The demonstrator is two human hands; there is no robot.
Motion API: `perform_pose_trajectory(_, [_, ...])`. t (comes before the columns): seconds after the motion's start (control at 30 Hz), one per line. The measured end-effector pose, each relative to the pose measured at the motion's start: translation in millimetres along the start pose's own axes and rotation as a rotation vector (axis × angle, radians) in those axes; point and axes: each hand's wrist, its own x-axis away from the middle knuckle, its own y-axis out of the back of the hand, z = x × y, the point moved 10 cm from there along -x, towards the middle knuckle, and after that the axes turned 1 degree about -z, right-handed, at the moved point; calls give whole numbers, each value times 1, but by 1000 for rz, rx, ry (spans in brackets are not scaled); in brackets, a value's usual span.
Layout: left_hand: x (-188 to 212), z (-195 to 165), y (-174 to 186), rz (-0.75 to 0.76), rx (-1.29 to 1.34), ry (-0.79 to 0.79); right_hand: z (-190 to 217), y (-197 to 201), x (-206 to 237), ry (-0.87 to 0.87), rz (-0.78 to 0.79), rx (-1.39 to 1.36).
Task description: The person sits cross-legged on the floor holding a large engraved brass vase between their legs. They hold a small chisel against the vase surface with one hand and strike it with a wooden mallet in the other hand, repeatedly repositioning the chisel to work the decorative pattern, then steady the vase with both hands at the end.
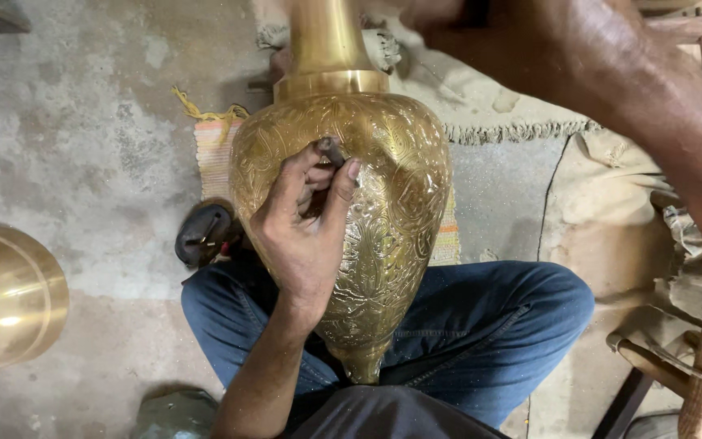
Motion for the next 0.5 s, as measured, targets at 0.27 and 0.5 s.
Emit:
perform_pose_trajectory(0.27, [-3,3,1,11,-31,-3,14,1,6,96,38,-3])
perform_pose_trajectory(0.5, [-4,6,2,8,14,-24,5,8,5,-68,20,-274])
